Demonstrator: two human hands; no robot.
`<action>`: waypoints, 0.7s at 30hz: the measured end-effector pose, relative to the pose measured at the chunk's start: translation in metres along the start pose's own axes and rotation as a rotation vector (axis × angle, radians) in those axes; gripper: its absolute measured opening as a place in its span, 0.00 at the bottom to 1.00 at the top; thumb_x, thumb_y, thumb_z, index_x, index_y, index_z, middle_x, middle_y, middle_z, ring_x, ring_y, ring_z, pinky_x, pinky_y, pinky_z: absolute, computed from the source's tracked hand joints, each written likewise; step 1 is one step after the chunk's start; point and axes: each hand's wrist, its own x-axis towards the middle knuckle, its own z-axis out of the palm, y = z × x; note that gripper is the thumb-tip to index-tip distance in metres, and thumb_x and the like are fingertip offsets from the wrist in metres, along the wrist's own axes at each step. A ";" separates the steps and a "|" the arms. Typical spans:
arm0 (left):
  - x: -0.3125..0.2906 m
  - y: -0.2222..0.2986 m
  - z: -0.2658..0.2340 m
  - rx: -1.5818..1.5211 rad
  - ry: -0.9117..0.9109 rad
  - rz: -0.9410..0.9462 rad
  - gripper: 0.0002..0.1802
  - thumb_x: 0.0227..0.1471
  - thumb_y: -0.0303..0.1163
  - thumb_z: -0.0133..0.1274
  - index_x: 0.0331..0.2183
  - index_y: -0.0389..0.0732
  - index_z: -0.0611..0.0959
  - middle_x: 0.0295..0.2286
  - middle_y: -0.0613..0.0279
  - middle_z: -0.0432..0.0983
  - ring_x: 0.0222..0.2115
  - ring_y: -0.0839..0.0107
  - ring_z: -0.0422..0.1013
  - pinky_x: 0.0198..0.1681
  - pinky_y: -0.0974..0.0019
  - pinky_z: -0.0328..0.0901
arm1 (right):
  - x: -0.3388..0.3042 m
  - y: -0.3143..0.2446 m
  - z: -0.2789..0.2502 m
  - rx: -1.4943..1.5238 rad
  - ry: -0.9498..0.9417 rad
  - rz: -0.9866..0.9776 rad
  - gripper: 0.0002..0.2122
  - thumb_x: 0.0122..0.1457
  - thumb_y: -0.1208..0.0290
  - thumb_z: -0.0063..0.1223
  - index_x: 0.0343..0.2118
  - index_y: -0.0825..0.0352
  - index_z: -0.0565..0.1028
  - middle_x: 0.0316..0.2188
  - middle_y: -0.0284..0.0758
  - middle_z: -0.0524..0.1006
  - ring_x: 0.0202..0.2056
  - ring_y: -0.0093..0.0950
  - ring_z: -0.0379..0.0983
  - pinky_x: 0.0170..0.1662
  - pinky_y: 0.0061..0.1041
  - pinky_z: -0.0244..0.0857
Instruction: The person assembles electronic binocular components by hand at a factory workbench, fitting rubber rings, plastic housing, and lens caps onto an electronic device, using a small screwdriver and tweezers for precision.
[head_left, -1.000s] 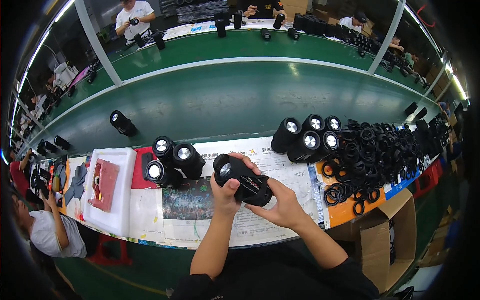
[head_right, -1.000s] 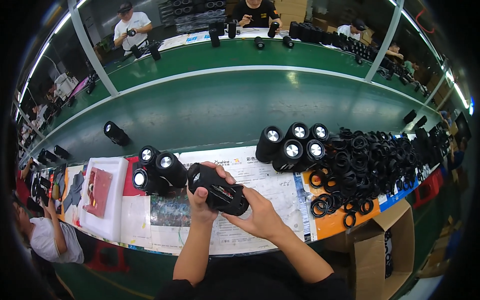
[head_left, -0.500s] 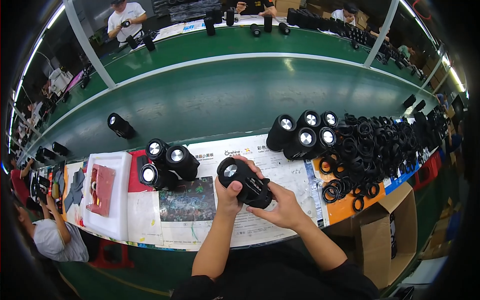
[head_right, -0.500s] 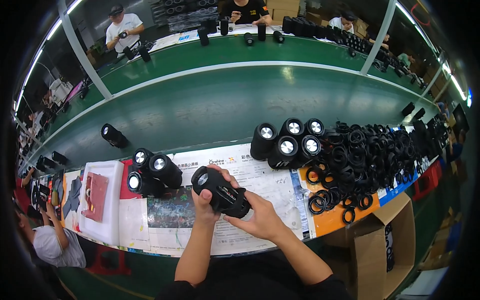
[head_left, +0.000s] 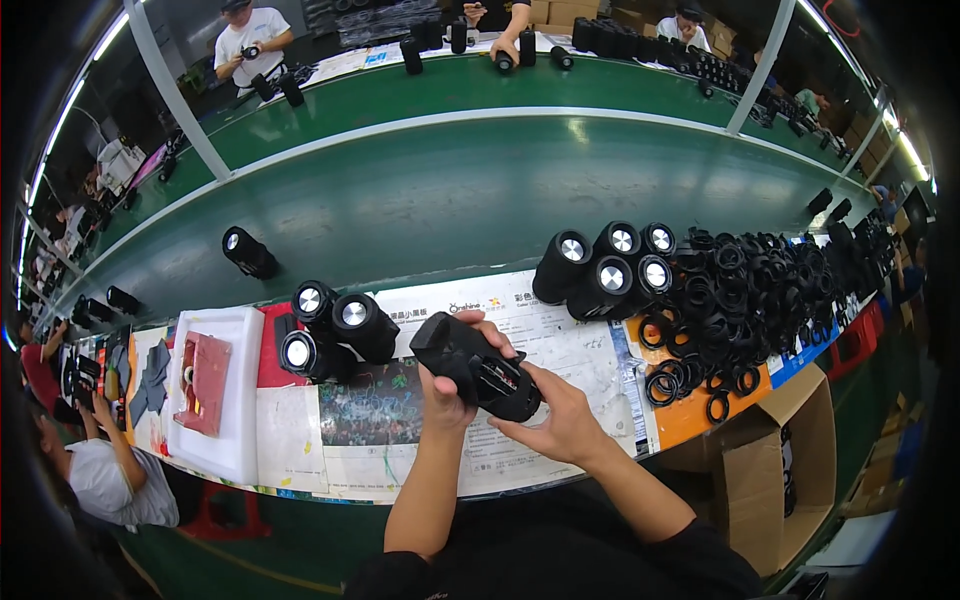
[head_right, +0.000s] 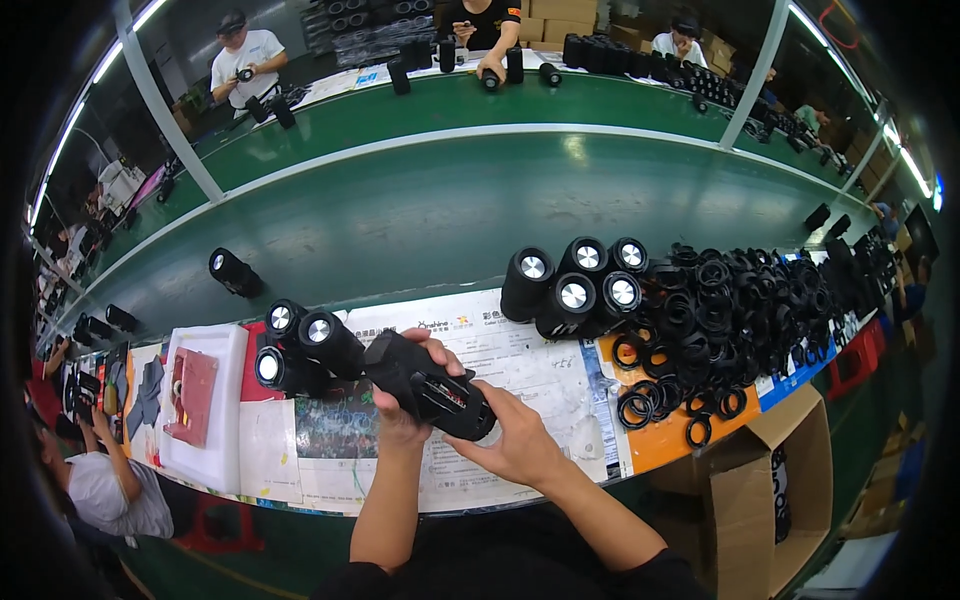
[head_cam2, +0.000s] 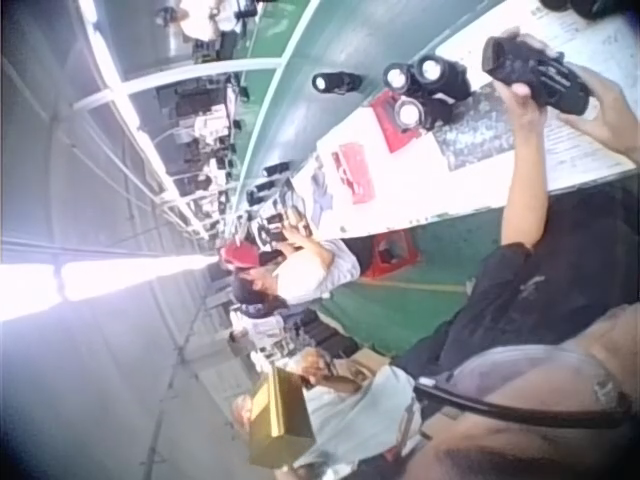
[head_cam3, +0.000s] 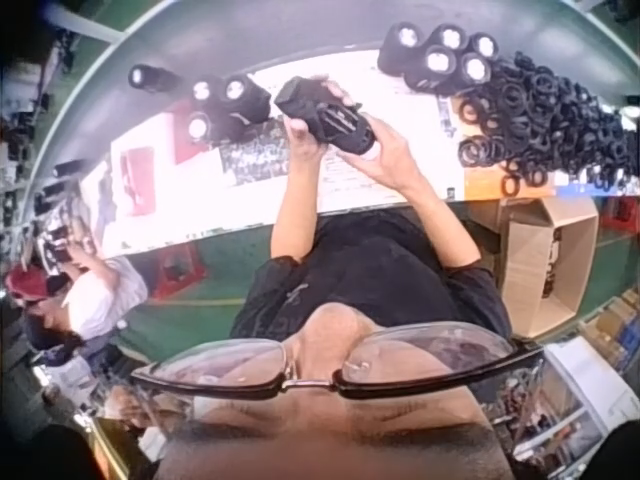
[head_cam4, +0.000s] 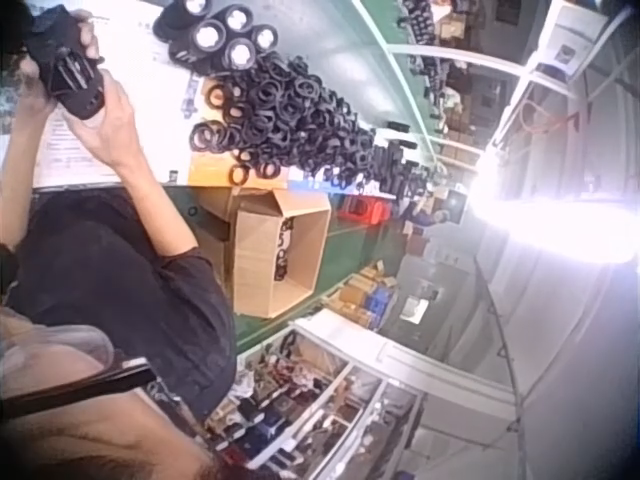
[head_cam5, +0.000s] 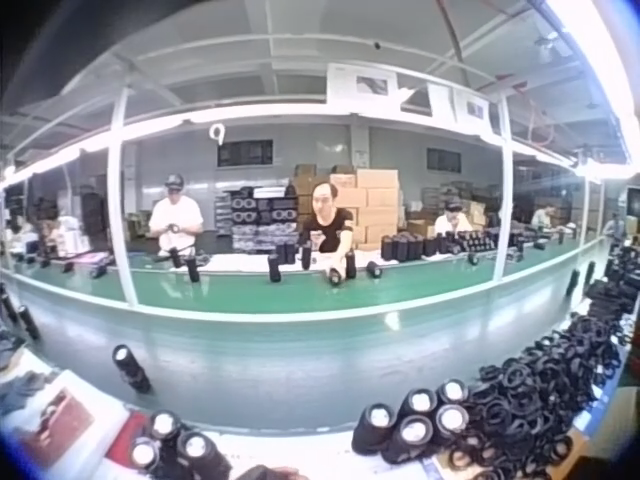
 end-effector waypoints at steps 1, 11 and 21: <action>-0.002 -0.002 -0.003 -0.020 -0.049 -0.033 0.59 0.41 0.65 0.81 0.60 0.32 0.76 0.44 0.50 0.81 0.46 0.53 0.82 0.52 0.50 0.79 | 0.002 -0.002 -0.005 -0.003 0.002 0.001 0.34 0.54 0.62 0.83 0.58 0.75 0.77 0.44 0.46 0.85 0.45 0.37 0.86 0.51 0.33 0.80; -0.016 -0.018 0.003 0.036 0.071 -0.051 0.37 0.51 0.41 0.76 0.56 0.34 0.78 0.42 0.50 0.81 0.44 0.54 0.82 0.53 0.50 0.79 | 0.000 0.002 -0.012 0.106 -0.168 0.189 0.28 0.54 0.61 0.82 0.50 0.73 0.80 0.40 0.43 0.84 0.39 0.31 0.83 0.47 0.31 0.78; -0.017 -0.013 -0.002 -0.022 0.133 -0.066 0.32 0.53 0.39 0.73 0.53 0.34 0.79 0.40 0.50 0.82 0.43 0.53 0.83 0.50 0.50 0.81 | -0.014 0.006 0.007 -0.046 -0.003 0.066 0.37 0.54 0.60 0.82 0.60 0.79 0.75 0.48 0.52 0.84 0.48 0.44 0.86 0.53 0.36 0.79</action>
